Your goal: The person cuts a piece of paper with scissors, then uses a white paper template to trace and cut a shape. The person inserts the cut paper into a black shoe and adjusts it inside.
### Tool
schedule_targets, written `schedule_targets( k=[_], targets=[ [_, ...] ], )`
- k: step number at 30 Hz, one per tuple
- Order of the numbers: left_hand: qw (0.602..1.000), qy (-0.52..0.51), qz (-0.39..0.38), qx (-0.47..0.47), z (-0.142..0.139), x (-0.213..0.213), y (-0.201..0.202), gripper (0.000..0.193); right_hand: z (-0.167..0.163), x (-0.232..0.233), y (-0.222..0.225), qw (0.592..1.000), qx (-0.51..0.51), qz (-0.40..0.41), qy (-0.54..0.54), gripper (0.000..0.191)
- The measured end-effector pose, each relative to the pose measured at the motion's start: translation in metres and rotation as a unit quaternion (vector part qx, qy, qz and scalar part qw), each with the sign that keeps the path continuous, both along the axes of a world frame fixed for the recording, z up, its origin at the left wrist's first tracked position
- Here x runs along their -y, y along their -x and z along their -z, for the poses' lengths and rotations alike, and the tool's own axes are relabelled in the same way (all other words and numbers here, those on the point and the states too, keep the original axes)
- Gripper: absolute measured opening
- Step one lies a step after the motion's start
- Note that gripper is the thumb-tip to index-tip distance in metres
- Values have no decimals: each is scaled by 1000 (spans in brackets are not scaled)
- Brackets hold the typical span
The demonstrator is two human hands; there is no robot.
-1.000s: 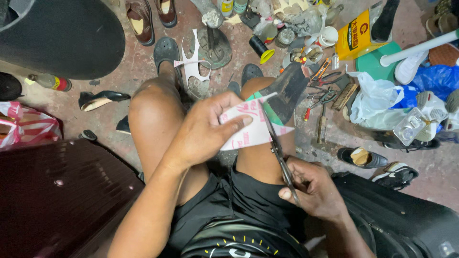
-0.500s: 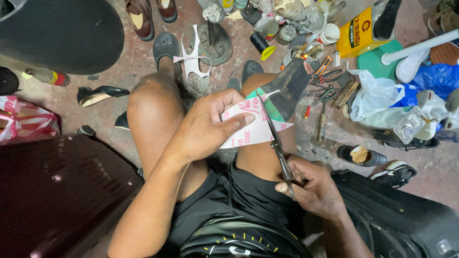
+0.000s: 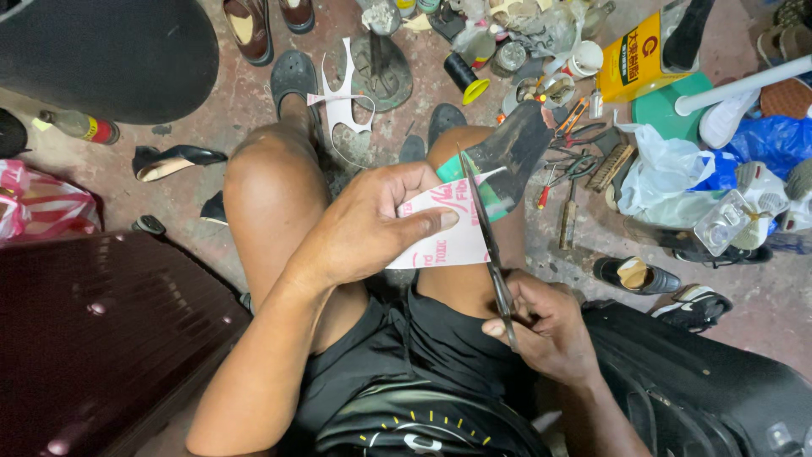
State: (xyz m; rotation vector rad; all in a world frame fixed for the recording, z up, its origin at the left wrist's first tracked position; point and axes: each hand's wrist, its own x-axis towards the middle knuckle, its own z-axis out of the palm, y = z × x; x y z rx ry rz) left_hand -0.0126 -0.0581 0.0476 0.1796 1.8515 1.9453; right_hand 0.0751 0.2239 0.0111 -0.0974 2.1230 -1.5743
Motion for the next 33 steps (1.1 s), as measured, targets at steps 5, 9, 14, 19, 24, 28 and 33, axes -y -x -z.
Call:
schedule_targets(
  k=[5, 9, 14, 19, 24, 28, 33],
  targets=[
    [1000, 18, 17, -10, 0, 4, 0, 10, -1, 4, 3, 997, -69, -24, -24, 33],
    [998, -42, 41, 29, -1, 0, -4, 10, -2, 5, 6, 994, -102, -30, 19, 37],
    [999, -27, 37, 25, 2, -1, -6, 10, 3, 3, 1, 996, -70, -13, -49, 36],
    [999, 4, 30, 14, 4, 1, -7, 10, 12, -3, -5, 997, -73, 9, -13, 26],
    [995, 99, -19, -24, 0, 14, -9, 11, 13, -20, -1, 974, -94, 81, 190, 45],
    [992, 73, -79, -58, -3, 25, -10, 10, 24, -45, 9, 936, -117, 207, 261, 62],
    [990, -7, -132, -58, 8, 36, -10, 11, 94, -78, 34, 935, 37, 310, 167, 53]
  ],
)
